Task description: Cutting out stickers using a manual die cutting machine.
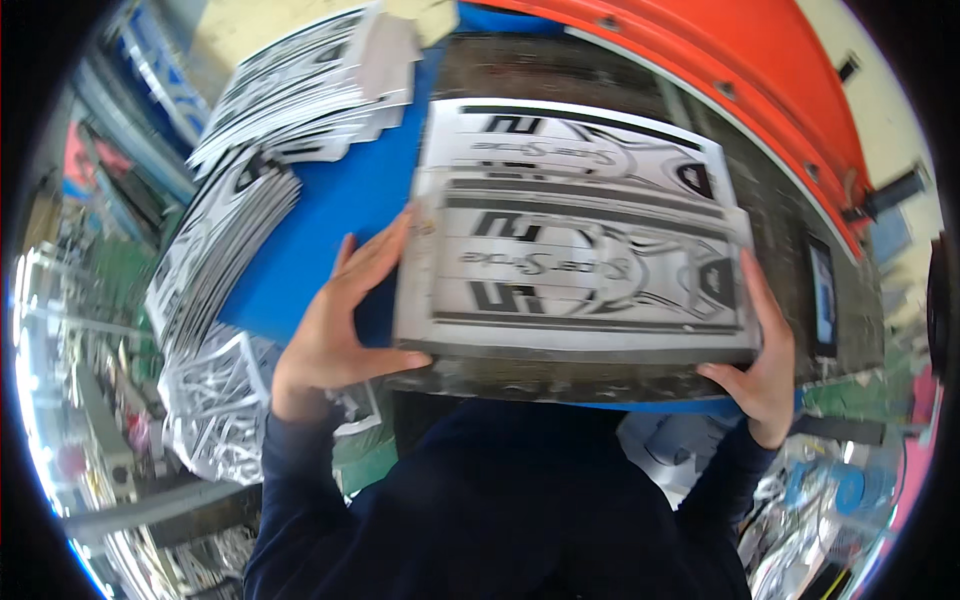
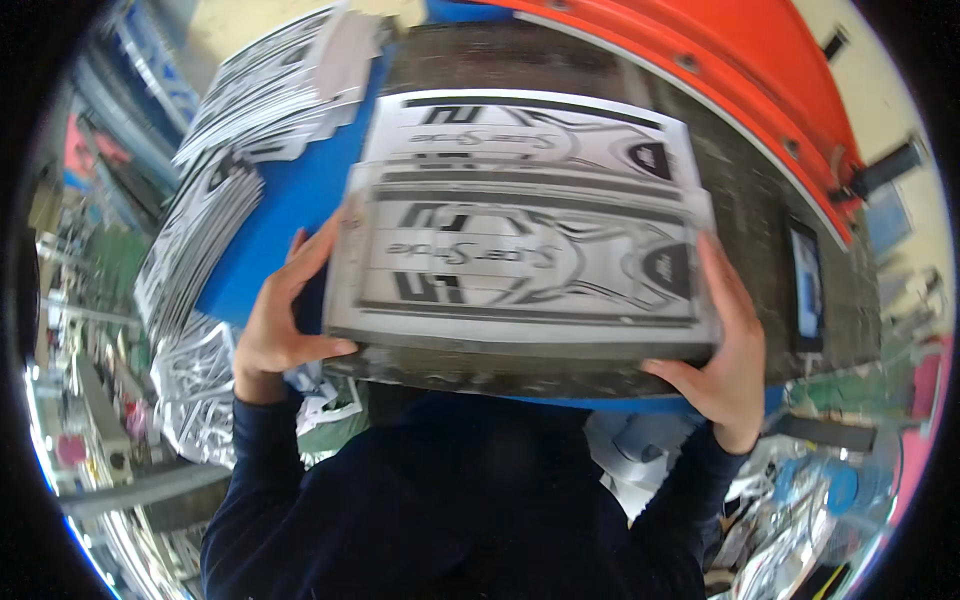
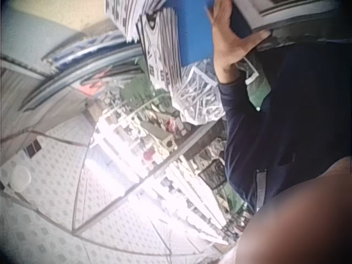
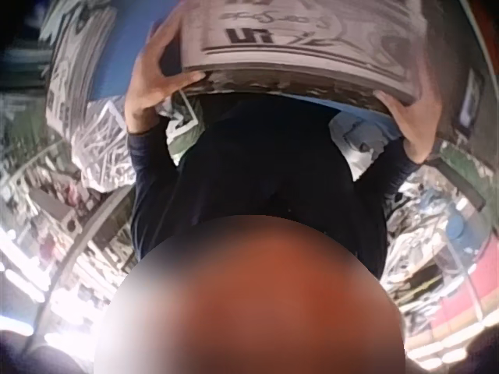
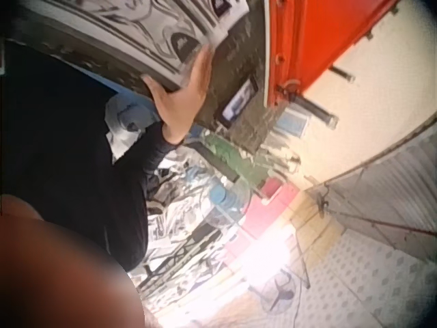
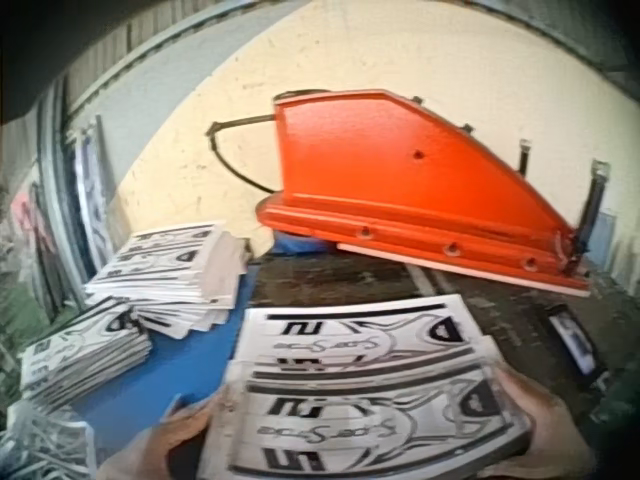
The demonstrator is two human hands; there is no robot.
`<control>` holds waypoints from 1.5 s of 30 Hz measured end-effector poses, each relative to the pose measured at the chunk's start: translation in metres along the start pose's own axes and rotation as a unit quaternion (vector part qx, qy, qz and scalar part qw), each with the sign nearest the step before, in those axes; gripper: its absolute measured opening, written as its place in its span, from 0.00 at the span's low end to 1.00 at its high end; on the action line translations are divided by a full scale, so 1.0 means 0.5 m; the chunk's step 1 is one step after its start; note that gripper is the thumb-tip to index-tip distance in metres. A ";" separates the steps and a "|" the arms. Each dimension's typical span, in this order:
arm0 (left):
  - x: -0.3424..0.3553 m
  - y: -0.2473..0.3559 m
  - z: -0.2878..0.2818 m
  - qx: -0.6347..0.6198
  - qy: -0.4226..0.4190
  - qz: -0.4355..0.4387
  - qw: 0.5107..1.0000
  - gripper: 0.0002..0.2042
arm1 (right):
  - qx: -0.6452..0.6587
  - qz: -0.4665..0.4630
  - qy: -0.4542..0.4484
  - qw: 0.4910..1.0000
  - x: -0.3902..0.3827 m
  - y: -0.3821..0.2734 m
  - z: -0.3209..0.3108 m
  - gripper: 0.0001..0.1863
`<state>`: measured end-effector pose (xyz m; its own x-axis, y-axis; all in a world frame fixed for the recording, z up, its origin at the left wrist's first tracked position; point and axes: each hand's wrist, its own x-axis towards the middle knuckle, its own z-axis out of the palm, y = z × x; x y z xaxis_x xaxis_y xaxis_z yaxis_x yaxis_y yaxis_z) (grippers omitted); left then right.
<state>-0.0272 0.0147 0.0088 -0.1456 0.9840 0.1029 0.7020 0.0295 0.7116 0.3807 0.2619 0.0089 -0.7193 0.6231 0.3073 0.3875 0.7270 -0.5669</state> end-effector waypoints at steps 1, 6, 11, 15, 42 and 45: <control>0.001 0.000 0.000 0.000 -0.006 -0.003 1.000 0.62 | -0.015 -0.001 0.003 1.000 -0.001 -0.001 -0.003 0.67; 0.009 -0.006 0.005 -0.032 0.011 0.009 0.999 0.63 | -0.025 -0.009 0.000 1.000 -0.005 -0.002 -0.005 0.68; 0.011 -0.018 0.017 -0.090 0.035 0.007 0.995 0.64 | -0.014 -0.005 0.005 1.000 -0.003 -0.005 -0.003 0.67; 0.011 -0.019 0.017 -0.097 0.041 -0.002 0.994 0.64 | -0.029 0.005 0.006 1.000 -0.003 -0.007 -0.003 0.68; 0.008 0.002 0.001 -0.033 0.008 -0.007 0.999 0.62 | -0.023 0.001 0.003 1.000 0.002 -0.012 -0.008 0.66; 0.004 0.001 0.001 -0.039 0.009 -0.005 0.999 0.63 | -0.003 0.002 -0.005 1.000 0.006 -0.011 -0.004 0.66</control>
<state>-0.0269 0.0167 0.0092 -0.1654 0.9804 0.1067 0.6445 0.0255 0.7642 0.3778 0.2604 0.0145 -0.7231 0.6237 0.2968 0.3944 0.7256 -0.5639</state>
